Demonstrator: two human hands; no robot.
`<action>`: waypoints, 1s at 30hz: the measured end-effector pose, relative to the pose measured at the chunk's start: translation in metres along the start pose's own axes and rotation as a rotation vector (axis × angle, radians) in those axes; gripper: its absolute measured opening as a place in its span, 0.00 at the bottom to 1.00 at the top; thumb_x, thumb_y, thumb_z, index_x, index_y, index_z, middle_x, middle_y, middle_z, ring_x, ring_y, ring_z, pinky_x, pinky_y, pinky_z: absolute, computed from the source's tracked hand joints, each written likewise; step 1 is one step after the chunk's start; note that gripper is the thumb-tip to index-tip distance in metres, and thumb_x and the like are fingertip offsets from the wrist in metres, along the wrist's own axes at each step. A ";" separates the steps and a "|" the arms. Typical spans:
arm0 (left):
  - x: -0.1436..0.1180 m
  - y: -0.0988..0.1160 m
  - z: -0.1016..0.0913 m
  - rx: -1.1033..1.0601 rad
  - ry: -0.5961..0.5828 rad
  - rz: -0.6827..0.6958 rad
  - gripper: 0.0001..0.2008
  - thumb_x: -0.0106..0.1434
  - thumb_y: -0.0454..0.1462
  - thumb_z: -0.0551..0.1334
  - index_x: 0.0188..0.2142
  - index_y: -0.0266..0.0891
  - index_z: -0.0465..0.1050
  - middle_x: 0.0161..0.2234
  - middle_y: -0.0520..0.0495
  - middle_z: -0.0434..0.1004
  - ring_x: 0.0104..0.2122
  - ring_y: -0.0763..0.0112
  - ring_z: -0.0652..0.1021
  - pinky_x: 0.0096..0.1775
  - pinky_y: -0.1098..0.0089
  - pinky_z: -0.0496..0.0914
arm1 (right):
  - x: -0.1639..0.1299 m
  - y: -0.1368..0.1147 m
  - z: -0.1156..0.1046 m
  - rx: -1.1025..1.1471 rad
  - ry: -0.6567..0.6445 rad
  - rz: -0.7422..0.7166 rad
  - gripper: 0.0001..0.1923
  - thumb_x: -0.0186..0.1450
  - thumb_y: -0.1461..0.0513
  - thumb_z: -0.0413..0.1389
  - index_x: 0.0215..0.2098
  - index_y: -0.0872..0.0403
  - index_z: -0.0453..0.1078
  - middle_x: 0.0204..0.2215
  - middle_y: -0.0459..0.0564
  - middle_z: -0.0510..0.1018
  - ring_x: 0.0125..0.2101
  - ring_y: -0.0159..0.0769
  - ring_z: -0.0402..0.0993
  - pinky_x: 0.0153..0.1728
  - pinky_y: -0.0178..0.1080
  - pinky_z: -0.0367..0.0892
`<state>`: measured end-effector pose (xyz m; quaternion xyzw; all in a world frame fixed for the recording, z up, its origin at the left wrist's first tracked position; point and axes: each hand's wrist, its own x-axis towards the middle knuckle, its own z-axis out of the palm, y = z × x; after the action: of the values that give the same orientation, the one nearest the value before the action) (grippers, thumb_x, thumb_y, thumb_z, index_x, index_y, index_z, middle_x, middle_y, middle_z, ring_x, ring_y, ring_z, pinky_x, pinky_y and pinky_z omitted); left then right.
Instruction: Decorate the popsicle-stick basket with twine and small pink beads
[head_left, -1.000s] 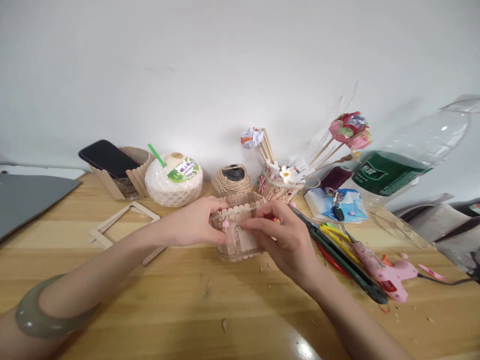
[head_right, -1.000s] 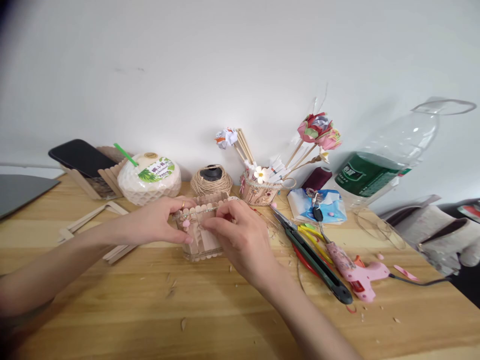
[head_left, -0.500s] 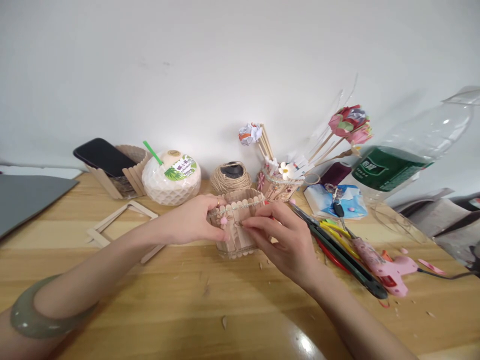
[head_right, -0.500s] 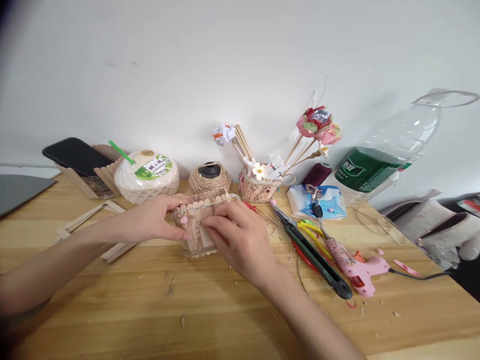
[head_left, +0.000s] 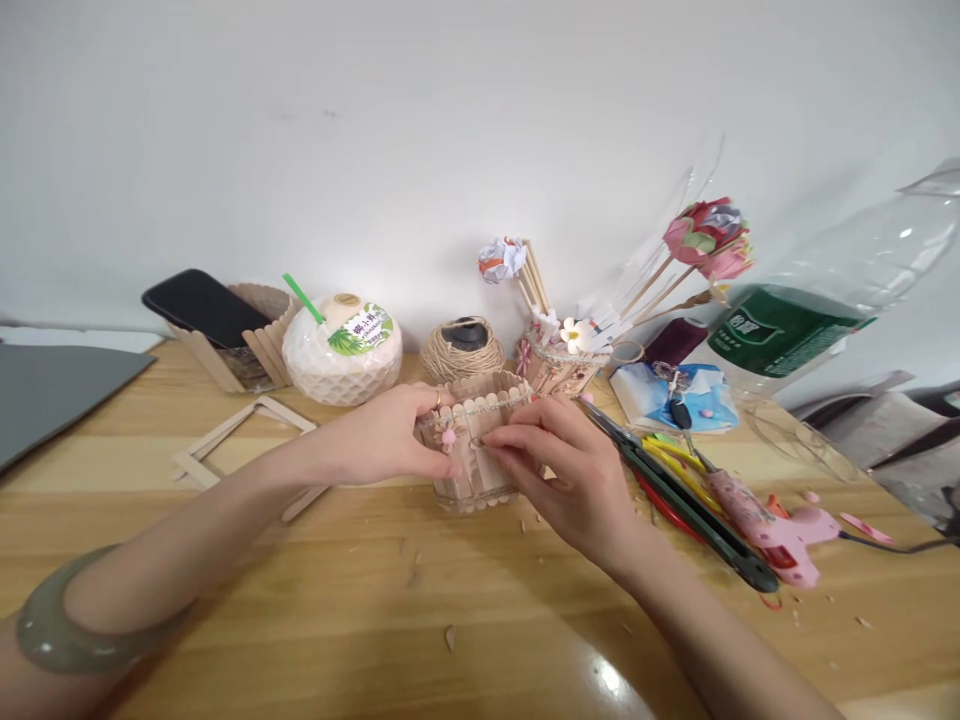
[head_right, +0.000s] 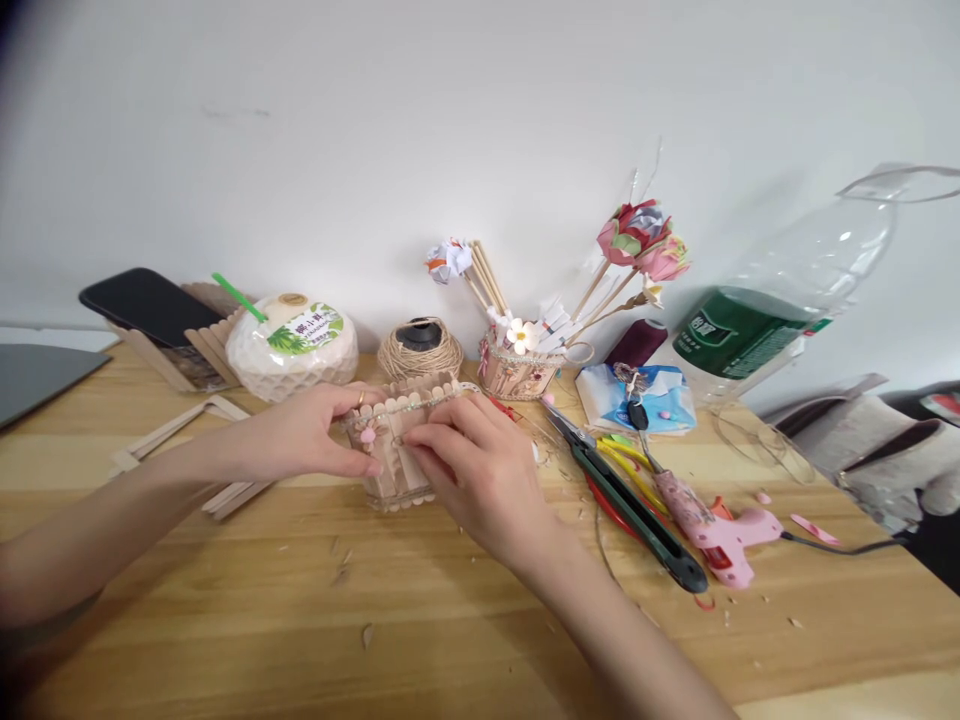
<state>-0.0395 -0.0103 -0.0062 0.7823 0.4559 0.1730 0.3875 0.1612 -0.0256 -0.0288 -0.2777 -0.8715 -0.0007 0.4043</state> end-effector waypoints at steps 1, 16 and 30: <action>0.000 0.000 0.000 -0.003 -0.006 0.002 0.07 0.50 0.38 0.62 0.28 0.38 0.66 0.31 0.52 0.71 0.34 0.65 0.71 0.36 0.70 0.63 | 0.000 0.000 -0.001 0.027 -0.007 0.015 0.05 0.63 0.68 0.53 0.33 0.56 0.71 0.29 0.49 0.72 0.30 0.32 0.66 0.30 0.36 0.65; 0.000 0.002 0.001 0.011 -0.022 -0.020 0.06 0.50 0.38 0.62 0.28 0.39 0.67 0.29 0.54 0.72 0.42 0.59 0.73 0.43 0.67 0.64 | 0.004 0.004 -0.008 -0.040 -0.099 -0.048 0.08 0.63 0.69 0.51 0.34 0.56 0.71 0.30 0.50 0.72 0.30 0.32 0.67 0.28 0.34 0.64; -0.001 0.003 0.000 0.022 -0.007 -0.053 0.07 0.49 0.39 0.61 0.29 0.39 0.68 0.31 0.54 0.72 0.35 0.65 0.73 0.36 0.71 0.64 | 0.004 0.002 -0.002 -0.052 -0.034 0.004 0.07 0.64 0.68 0.51 0.33 0.57 0.71 0.30 0.51 0.74 0.31 0.33 0.69 0.30 0.36 0.66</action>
<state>-0.0375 -0.0121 -0.0037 0.7746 0.4772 0.1550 0.3850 0.1616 -0.0226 -0.0250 -0.2898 -0.8772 -0.0177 0.3823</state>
